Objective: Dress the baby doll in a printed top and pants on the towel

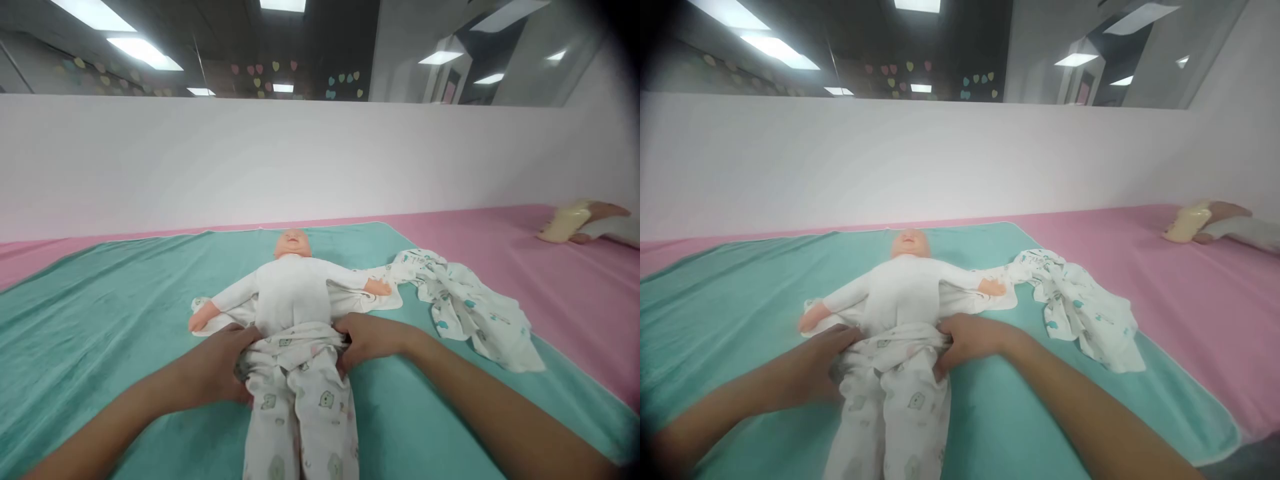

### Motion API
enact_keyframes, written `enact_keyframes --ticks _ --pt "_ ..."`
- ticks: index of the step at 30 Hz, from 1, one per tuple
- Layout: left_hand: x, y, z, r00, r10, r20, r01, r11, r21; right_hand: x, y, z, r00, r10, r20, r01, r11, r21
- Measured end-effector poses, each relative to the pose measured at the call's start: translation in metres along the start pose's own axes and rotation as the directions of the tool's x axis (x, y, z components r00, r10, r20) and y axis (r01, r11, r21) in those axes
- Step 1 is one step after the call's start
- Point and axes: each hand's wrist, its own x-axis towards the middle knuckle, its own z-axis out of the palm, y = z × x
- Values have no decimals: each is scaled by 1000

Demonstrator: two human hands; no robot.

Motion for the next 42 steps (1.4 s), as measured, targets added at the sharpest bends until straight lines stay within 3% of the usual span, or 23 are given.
enact_keyframes --ticks 8,13,16,21,23,25,30,42 --pt "0 9 2 990 59 128 -43 992 -122 5 2 5 995 66 68 -70 996 54" --pt "-2 9 -1 974 116 195 -56 955 -290 3 1 3 995 60 79 -69 991 117" --pt "-1 2 -4 953 196 229 -63 872 -486 -4 4 -6 985 38 167 -75 973 219" --pt "0 -12 -3 885 401 235 -80 630 -773 -18 12 -19 941 -141 309 -2 908 420" --pt "1 -11 -1 844 437 312 -31 619 -785 -19 13 -17 933 -135 335 -23 903 429" --pt "3 -9 2 828 428 362 10 634 -773 -16 13 -11 932 -95 349 -64 907 416" --pt "4 -5 4 840 400 368 18 656 -755 -8 14 -2 942 -58 330 -87 910 406" --pt "3 -6 4 853 384 354 -8 687 -727 -7 15 -1 955 -61 290 -38 946 321"
